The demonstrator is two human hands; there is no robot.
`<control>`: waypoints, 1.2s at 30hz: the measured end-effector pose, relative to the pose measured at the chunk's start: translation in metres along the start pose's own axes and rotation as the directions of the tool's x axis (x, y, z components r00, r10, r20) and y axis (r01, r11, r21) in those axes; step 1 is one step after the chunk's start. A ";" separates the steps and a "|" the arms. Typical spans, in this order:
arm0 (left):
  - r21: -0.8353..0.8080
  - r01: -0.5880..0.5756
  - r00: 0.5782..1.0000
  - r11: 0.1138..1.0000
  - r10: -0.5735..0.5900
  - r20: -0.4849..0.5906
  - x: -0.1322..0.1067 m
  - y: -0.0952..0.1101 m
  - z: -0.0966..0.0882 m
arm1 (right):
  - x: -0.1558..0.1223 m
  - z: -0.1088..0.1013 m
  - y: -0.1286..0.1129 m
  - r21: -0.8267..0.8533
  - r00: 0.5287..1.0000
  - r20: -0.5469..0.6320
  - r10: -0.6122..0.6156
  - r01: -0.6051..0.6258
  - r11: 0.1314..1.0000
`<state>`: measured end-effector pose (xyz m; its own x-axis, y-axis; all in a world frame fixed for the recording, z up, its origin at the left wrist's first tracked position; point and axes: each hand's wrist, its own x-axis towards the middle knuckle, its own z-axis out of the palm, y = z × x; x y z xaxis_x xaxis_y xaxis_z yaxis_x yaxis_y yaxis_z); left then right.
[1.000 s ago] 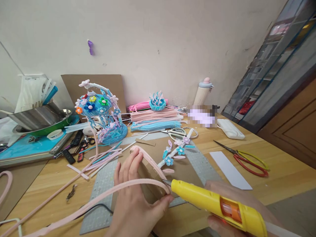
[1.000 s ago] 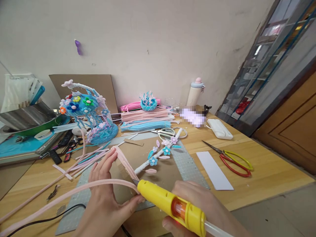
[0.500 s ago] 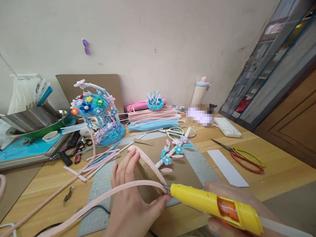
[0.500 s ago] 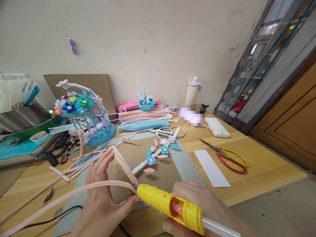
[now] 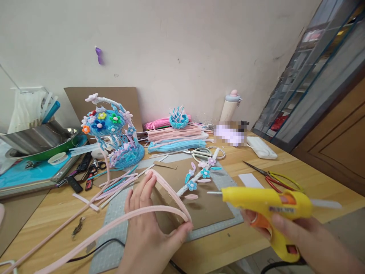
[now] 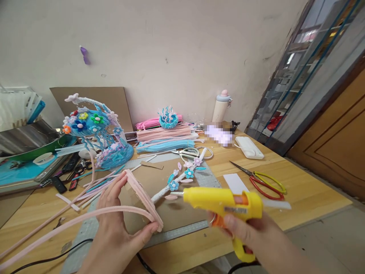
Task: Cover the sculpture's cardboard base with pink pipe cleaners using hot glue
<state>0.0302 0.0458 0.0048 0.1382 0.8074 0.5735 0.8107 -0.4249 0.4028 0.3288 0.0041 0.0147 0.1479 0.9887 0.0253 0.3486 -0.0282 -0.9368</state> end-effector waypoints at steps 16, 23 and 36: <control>0.043 0.040 0.996 0.998 -0.037 -0.079 -0.005 0.003 0.001 | 0.068 0.004 0.035 -0.432 0.982 0.124 0.144 -0.077 0.898; 0.095 0.018 0.996 0.995 -0.009 -0.092 -0.009 0.001 -0.003 | 0.014 0.068 -0.018 -0.253 0.793 0.216 -0.570 0.609 0.752; -0.062 -0.075 0.984 0.995 0.064 -0.166 -0.024 -0.018 0.000 | 0.011 0.133 0.007 -0.031 0.536 0.270 -0.800 0.835 0.550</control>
<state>0.0121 0.0339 -0.0160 0.0932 0.6995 0.7085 0.7611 -0.5088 0.4022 0.2093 0.0341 -0.0379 -0.4493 0.5927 0.6685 0.3438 0.8053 -0.4830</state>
